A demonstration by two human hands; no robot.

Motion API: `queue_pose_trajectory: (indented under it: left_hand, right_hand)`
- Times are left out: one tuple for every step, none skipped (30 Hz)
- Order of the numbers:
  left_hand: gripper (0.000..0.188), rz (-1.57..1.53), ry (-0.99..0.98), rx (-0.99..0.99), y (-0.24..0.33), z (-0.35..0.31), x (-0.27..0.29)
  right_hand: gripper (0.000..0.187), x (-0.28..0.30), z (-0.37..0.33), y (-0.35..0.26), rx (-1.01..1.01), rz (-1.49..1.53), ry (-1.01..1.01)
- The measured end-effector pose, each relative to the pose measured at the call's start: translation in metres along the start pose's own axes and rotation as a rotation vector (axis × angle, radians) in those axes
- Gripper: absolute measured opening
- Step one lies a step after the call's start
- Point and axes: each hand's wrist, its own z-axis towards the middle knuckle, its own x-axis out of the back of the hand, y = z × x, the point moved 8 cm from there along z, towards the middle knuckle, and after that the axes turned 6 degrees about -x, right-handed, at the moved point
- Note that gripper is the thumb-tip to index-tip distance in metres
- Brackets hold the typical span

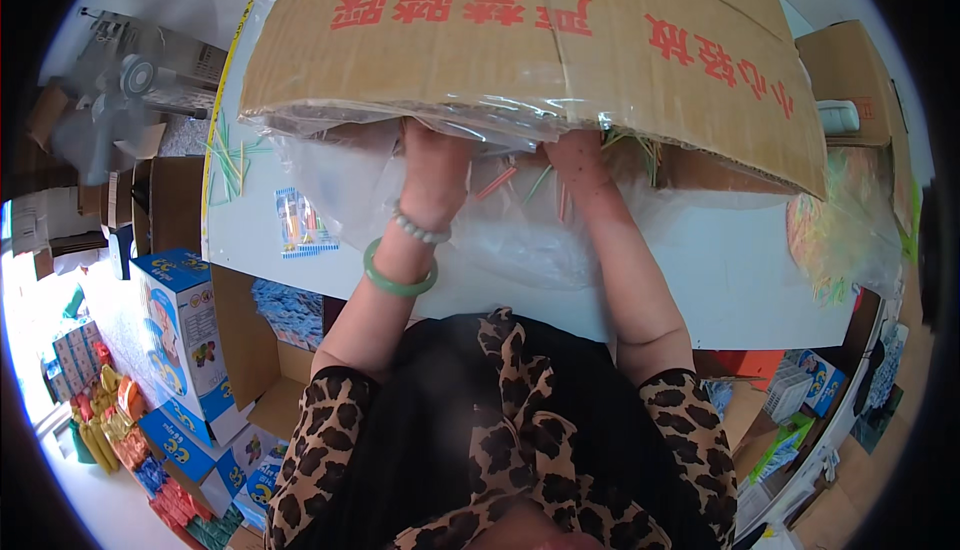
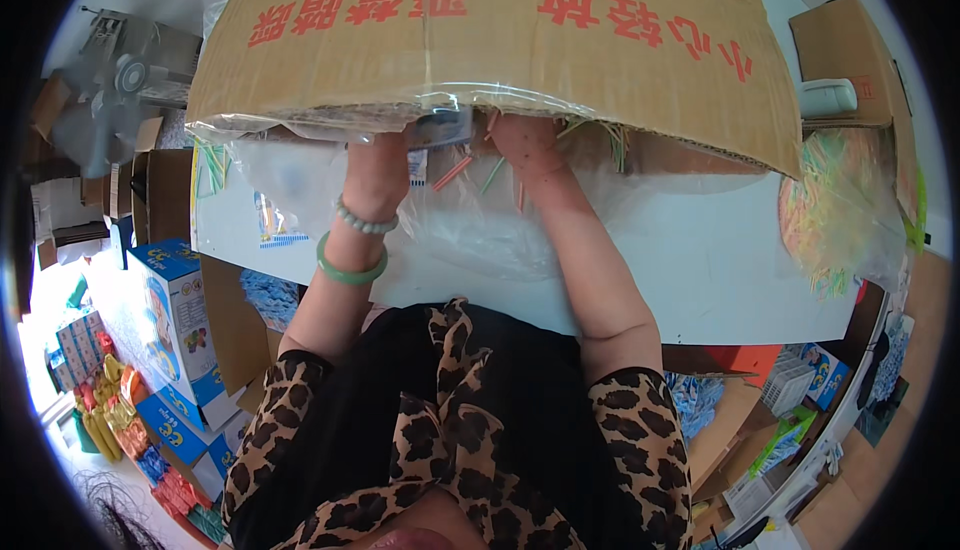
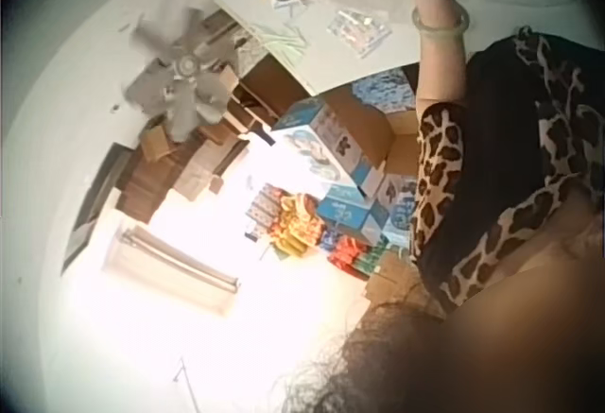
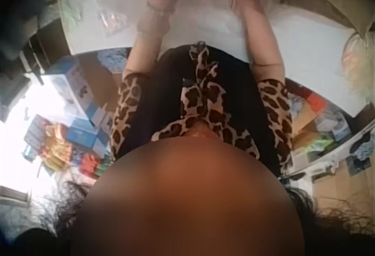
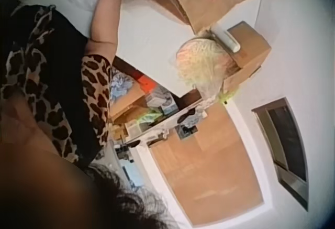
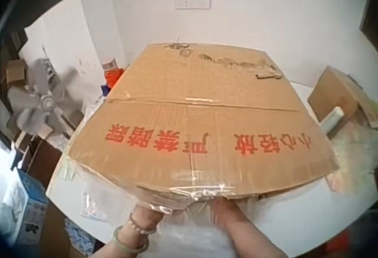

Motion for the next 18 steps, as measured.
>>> queue_pose_trajectory:
  left_hand:
    - [0.011, -0.721, 0.113, 0.437, -0.028, -0.012, -0.004]
    - [0.011, -1.444, 0.229, 0.873, -0.034, -0.031, -0.026]
    - [0.011, -1.441, 0.233, 0.878, -0.031, -0.034, -0.020]
    - [0.013, -1.429, 0.143, 0.900, -0.023, -0.038, -0.020]
    - [0.016, -1.416, 0.053, 0.922, -0.017, -0.042, -0.022]
    - [0.016, -1.413, 0.063, 0.927, -0.015, -0.045, -0.021]
    - [0.016, -1.185, 0.005, 0.604, -0.004, -0.033, -0.009]
    - [0.017, -0.941, -0.053, 0.295, 0.013, -0.024, 0.000]
    - [0.017, -0.947, -0.054, 0.292, 0.019, -0.019, -0.003]
    - [0.015, -0.859, -0.072, 0.315, 0.023, -0.014, -0.006]
    - [0.013, -0.783, -0.087, 0.328, 0.027, -0.008, -0.008]
    - [0.015, -0.785, -0.163, 0.453, 0.019, -0.017, -0.020]
    - [0.015, -0.771, -0.155, 0.464, 0.011, -0.024, -0.031]
    - [0.016, -0.983, -0.138, 0.459, 0.020, -0.019, -0.056]
    - [0.016, -1.132, -0.092, 0.509, 0.012, -0.025, -0.060]
    - [0.016, -1.114, -0.081, 0.525, 0.006, -0.031, -0.060]
    - [0.015, -1.177, -0.033, 0.642, -0.002, -0.035, -0.058]
    - [0.015, -1.245, 0.011, 0.752, -0.006, -0.038, -0.060]
  right_hand:
    - [0.015, -0.002, 0.001, 0.003, 0.003, 0.004, 0.001]
    - [0.018, -0.004, 0.001, 0.009, 0.012, 0.052, -0.003]
    - [0.024, -0.001, 0.002, 0.007, 0.023, 0.100, -0.010]
    - [0.024, 0.001, 0.000, 0.001, 0.029, 0.103, -0.014]
    - [0.025, 0.005, -0.003, 0.002, -0.054, 0.309, -0.014]
    - [0.026, 0.008, -0.003, 0.001, -0.135, 0.513, -0.014]
    - [0.026, 0.007, -0.001, -0.006, -0.124, 0.517, -0.020]
    - [0.026, 0.004, 0.000, -0.016, -0.073, 0.456, -0.044]
    - [0.027, 0.004, 0.000, -0.020, -0.036, 0.386, -0.060]
    - [0.027, -0.048, -0.011, 0.005, -0.217, 0.858, -0.068]
    - [0.027, -0.051, -0.015, 0.016, -0.225, 0.840, -0.056]
    - [0.027, -0.076, -0.019, 0.019, -0.411, 1.245, -0.222]
    - [0.028, -0.103, -0.027, 0.012, -0.607, 1.638, -0.403]
    - [0.027, -0.127, -0.039, 0.042, -0.586, 1.517, -0.315]
    - [0.027, -0.116, -0.036, 0.032, -0.572, 1.528, -0.340]
    - [0.027, -0.087, -0.033, 0.029, -0.387, 1.166, -0.291]
    - [0.027, -0.049, -0.026, 0.022, -0.213, 0.794, -0.225]
    - [0.027, -0.017, -0.015, 0.018, -0.216, 0.790, -0.227]
